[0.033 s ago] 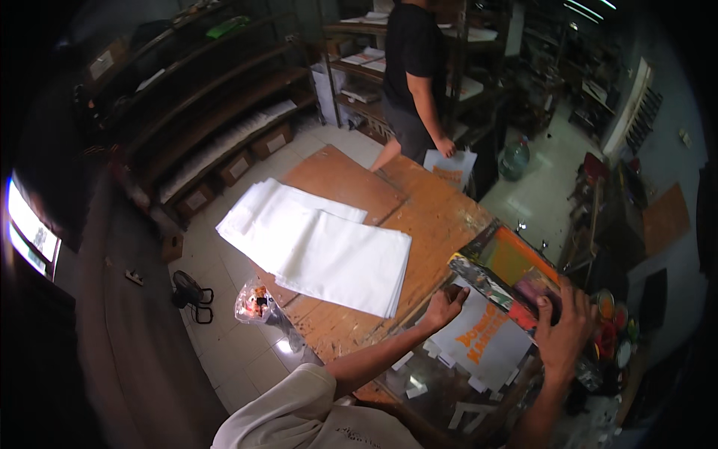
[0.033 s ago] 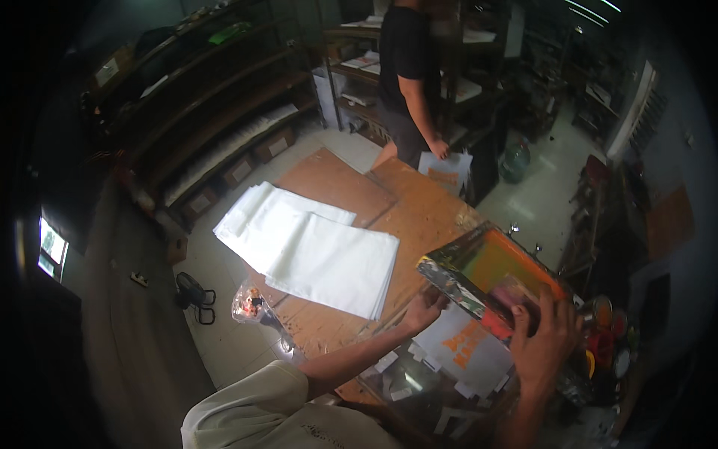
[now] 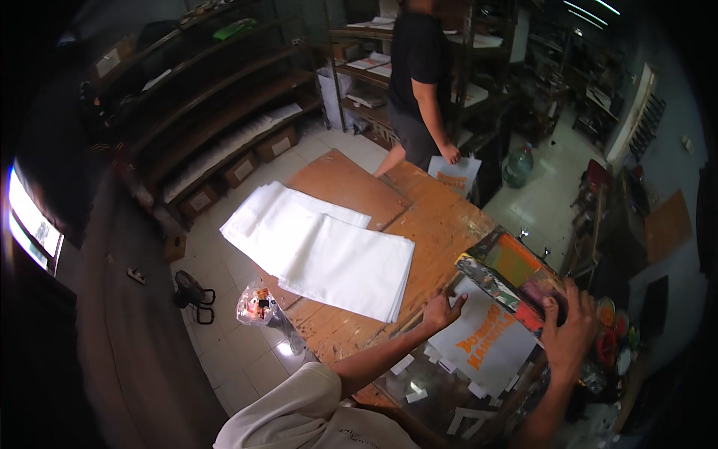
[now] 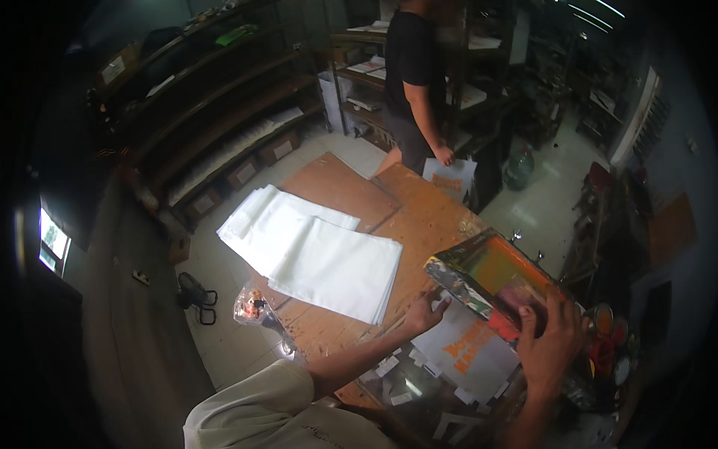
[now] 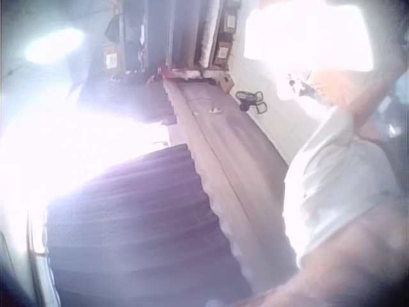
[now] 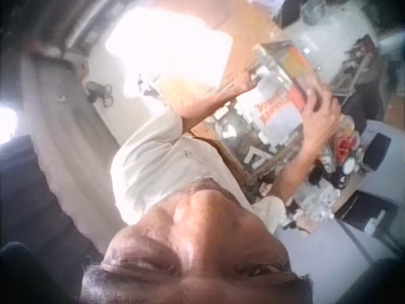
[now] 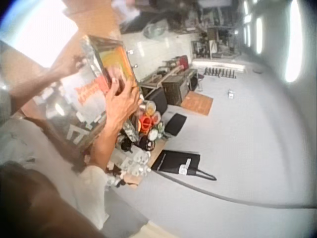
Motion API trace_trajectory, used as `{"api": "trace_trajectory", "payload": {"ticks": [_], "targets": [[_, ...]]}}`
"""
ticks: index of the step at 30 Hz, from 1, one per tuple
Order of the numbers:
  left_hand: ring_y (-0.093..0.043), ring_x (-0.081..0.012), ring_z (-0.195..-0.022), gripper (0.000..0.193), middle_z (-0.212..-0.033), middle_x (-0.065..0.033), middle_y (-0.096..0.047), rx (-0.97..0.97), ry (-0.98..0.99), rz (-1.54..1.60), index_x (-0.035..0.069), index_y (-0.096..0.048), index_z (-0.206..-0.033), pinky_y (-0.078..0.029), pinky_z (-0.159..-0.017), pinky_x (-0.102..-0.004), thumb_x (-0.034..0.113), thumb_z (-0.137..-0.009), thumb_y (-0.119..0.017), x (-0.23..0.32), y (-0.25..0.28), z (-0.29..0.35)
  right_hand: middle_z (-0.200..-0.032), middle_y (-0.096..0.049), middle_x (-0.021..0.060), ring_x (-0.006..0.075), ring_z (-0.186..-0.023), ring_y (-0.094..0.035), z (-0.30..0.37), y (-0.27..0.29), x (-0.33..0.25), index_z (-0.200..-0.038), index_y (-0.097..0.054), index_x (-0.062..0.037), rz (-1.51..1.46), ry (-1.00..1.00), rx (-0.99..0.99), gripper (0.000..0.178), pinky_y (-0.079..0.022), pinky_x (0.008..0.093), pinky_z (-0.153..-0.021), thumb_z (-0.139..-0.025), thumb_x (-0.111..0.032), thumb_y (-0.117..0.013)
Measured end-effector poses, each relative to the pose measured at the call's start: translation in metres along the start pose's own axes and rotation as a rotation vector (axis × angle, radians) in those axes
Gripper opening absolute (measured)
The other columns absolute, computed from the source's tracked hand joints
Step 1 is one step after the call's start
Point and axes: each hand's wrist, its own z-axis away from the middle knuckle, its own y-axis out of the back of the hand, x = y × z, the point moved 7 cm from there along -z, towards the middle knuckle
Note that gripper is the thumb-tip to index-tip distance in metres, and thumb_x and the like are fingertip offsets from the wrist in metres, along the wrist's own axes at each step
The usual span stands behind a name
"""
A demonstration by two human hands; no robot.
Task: The person performs screen printing on white bags by placing a bag under a screen, lowering the screen, and using a squeegee to spread orange ink before lifting the screen and setting the printed bag aside.
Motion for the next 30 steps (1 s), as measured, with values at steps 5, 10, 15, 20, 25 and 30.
{"api": "trace_trajectory", "payload": {"ticks": [5, 10, 15, 20, 25, 30], "targets": [[-0.061, -0.0410, -0.118, 0.042, -0.123, -0.0269, -0.063, 0.060, -0.184, -0.452, -0.004, -0.067, -0.114, -0.045, -0.098, -0.0584, 0.035, -0.096, -0.067, -0.038, -0.039, -0.023, -0.116, -0.067, 0.0196, 0.0405, -0.109, -0.062, -0.045, 0.012, 0.027, -0.126, -0.065, -0.0057, -0.042, -0.059, 0.024, 0.044, -0.045, 0.0511, -0.095, -0.094, -0.035, -0.068], [-0.068, -0.0372, -0.102, 0.028, -0.102, -0.0244, -0.071, -0.316, -0.174, -0.300, -0.001, -0.070, -0.104, -0.053, -0.084, -0.0449, 0.025, -0.093, -0.067, -0.066, -0.083, -0.062, -0.114, -0.070, 0.0222, 0.0446, -0.104, -0.063, -0.073, 0.017, 0.041, -0.122, -0.067, -0.0037, -0.083, -0.065, 0.034, 0.042, -0.047, 0.0503, -0.092, -0.095, -0.036, -0.067], [-0.070, -0.0352, -0.092, 0.012, -0.097, -0.0145, -0.073, -0.075, -0.218, -0.295, 0.010, -0.073, -0.090, -0.056, -0.081, -0.0450, 0.016, -0.085, -0.065, -0.132, 0.019, -0.131, -0.114, -0.071, 0.0227, 0.0450, -0.105, -0.065, -0.080, 0.018, 0.041, -0.120, -0.068, -0.0033, -0.160, -0.063, -0.012, 0.039, -0.049, 0.0497, -0.092, -0.097, -0.035, -0.066], [-0.063, -0.0412, -0.112, 0.025, -0.120, -0.0231, -0.063, 0.438, -0.039, -0.183, 0.008, -0.071, -0.113, -0.054, -0.091, -0.0500, 0.022, -0.092, -0.071, -0.183, 0.212, -0.148, -0.115, -0.070, 0.0226, 0.0460, -0.106, -0.064, -0.076, 0.017, 0.039, -0.119, -0.068, -0.0040, -0.153, -0.083, -0.026, 0.039, -0.049, 0.0499, -0.091, -0.096, -0.036, -0.067], [-0.045, -0.0436, -0.140, 0.059, -0.152, -0.0275, -0.046, 0.731, -0.265, -0.341, -0.004, -0.047, -0.146, -0.034, -0.117, -0.0523, 0.022, -0.097, -0.065, -0.156, 0.266, -0.078, -0.106, -0.072, 0.0236, 0.0470, -0.099, -0.067, -0.079, 0.021, 0.031, -0.115, -0.069, -0.0027, -0.149, 0.012, 0.031, 0.037, -0.052, 0.0499, -0.085, -0.097, -0.034, -0.066], [-0.026, -0.0404, -0.154, 0.066, -0.162, -0.0261, -0.034, 0.194, -0.286, -0.523, -0.005, -0.039, -0.153, -0.021, -0.123, -0.0605, 0.037, -0.104, -0.053, -0.176, 0.102, 0.049, -0.106, -0.072, 0.0231, 0.0458, -0.100, -0.068, -0.077, 0.024, 0.030, -0.116, -0.070, -0.0034, -0.134, -0.041, 0.028, 0.038, -0.053, 0.0491, -0.086, -0.097, -0.036, -0.066]]}}
